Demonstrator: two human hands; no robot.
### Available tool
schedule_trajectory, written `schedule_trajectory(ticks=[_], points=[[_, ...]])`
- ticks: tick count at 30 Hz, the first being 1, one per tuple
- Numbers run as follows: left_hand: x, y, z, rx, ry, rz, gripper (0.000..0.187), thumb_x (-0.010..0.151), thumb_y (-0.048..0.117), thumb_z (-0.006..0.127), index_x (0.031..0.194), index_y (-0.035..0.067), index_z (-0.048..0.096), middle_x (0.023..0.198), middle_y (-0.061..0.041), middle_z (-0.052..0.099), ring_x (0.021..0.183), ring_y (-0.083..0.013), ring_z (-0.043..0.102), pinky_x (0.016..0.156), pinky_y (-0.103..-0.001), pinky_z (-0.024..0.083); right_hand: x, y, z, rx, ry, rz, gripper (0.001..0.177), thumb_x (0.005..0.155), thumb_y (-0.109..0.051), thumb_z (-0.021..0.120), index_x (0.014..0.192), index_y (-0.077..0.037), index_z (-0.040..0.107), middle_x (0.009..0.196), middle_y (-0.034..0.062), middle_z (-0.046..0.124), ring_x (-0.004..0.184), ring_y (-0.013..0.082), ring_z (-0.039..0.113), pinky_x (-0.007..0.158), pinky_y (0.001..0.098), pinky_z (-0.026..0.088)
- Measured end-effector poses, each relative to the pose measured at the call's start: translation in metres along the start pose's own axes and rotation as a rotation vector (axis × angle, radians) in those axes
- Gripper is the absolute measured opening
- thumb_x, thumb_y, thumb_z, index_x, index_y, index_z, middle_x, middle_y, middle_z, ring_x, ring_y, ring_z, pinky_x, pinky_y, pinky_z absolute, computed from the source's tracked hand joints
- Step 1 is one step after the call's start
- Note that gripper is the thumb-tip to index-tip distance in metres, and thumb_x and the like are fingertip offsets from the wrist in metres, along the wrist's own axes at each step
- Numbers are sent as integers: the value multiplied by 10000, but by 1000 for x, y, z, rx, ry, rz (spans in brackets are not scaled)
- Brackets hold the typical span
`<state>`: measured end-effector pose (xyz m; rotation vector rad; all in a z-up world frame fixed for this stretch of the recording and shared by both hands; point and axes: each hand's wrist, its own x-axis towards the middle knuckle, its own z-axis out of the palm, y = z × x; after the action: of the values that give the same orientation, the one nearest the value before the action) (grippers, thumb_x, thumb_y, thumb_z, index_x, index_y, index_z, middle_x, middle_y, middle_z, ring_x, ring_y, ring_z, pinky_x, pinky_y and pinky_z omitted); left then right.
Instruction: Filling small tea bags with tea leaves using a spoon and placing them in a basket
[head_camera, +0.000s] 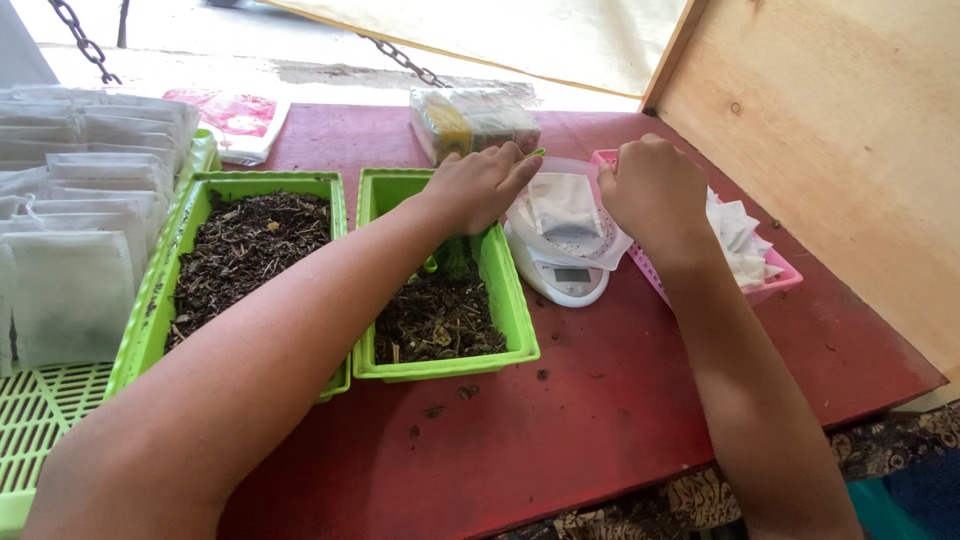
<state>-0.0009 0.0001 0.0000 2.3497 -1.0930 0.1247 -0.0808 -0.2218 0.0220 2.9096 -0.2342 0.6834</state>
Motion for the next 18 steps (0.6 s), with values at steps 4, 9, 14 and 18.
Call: schedule_trajectory(ticks=[4, 9, 14, 18], points=[[-6, 7, -6, 3, -7, 4, 688, 1022, 653, 108, 1321, 161, 484, 1261, -192, 639, 1251, -389, 613, 1066, -525, 376, -1, -1, 0, 29, 1, 5, 407, 1030, -309, 567, 964, 45, 756, 934, 245, 669, 936, 479, 723, 786, 602, 582], [1, -3, 1, 8, -10, 6, 695, 1021, 657, 96, 1317, 159, 481, 1261, -194, 639, 1254, -387, 613, 1073, -517, 372, 1, 2, 9, 2, 45, 3, 347, 1015, -231, 574, 1008, 60, 762, 924, 248, 673, 942, 487, 722, 806, 608, 580], [-2, 3, -3, 2, -10, 8, 688, 1018, 656, 104, 1311, 164, 485, 1264, -190, 641, 1258, -378, 613, 1074, -517, 370, 5, 11, 21, -45, 64, 19, 304, 999, -195, 594, 1013, 51, 772, 896, 231, 684, 921, 483, 727, 801, 610, 585], [-4, 5, -4, 0, -7, 9, 693, 1022, 654, 112, 1322, 152, 484, 1264, -196, 641, 1251, -385, 619, 1073, -520, 372, 8, 14, 24, -66, 95, 25, 279, 1005, -207, 616, 1012, 17, 782, 878, 205, 696, 914, 445, 736, 796, 565, 595]])
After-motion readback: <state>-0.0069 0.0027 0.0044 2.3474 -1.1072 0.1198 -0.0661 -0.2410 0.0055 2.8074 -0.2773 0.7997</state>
